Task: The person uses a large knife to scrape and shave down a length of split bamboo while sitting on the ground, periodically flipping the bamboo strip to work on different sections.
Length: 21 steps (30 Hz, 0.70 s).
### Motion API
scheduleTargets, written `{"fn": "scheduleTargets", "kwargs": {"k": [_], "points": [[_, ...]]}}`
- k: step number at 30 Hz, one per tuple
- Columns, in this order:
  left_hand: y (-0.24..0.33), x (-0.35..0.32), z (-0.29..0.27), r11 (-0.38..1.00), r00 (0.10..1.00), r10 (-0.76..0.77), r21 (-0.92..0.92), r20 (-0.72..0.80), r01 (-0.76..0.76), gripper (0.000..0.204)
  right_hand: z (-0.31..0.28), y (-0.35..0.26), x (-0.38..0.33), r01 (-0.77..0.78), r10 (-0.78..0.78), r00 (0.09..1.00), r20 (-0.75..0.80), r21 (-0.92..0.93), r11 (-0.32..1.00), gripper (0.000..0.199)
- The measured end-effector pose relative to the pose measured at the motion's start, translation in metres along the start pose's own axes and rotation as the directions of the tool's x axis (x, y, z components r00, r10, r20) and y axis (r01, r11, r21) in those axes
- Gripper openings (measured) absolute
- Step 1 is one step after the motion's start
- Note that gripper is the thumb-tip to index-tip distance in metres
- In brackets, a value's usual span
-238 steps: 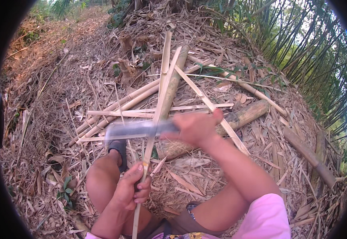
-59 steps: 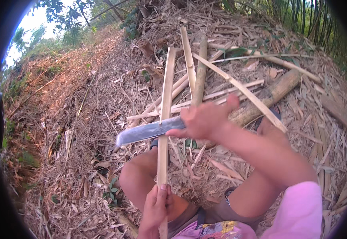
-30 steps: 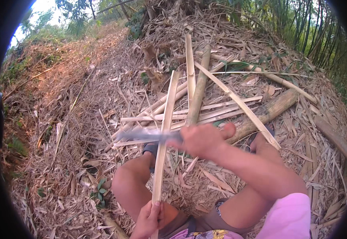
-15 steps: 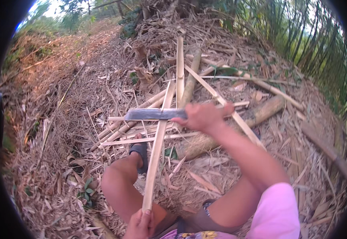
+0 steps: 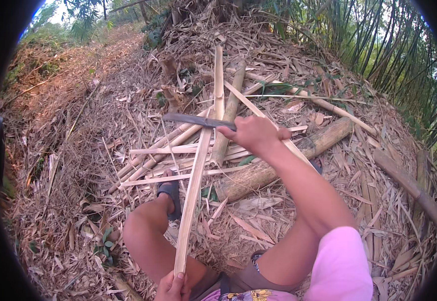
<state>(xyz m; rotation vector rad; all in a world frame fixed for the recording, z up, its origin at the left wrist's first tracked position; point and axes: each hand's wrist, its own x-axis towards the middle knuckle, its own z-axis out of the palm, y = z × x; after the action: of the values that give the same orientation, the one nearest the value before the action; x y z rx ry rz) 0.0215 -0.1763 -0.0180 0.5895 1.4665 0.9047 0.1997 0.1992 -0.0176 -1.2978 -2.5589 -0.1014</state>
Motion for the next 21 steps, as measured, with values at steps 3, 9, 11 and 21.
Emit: {"fn": "scheduleTargets", "kwargs": {"k": [3,9,11,21], "points": [[-0.005,0.004,0.004,0.999,1.0,-0.008,-0.05,0.011,0.009,0.032,-0.004,-0.018,-0.01,-0.096,0.092,0.995,0.033,0.18,0.979,0.069],[-0.011,-0.011,-0.008,0.986,0.996,0.085,0.141,0.006,-0.085,0.034,-0.005,0.055,0.014,-0.372,0.412,0.908,-0.083,0.298,0.879,0.072],[-0.007,-0.008,-0.01,0.996,0.999,0.035,0.077,0.0,-0.034,0.034,-0.019,0.074,0.001,-0.527,0.543,0.84,-0.007,0.232,0.818,0.079],[0.041,0.071,-0.01,0.974,0.981,0.066,-0.225,0.184,-0.024,0.028,0.002,0.027,-0.022,-0.458,0.466,0.858,0.216,0.731,0.506,0.074]]}}
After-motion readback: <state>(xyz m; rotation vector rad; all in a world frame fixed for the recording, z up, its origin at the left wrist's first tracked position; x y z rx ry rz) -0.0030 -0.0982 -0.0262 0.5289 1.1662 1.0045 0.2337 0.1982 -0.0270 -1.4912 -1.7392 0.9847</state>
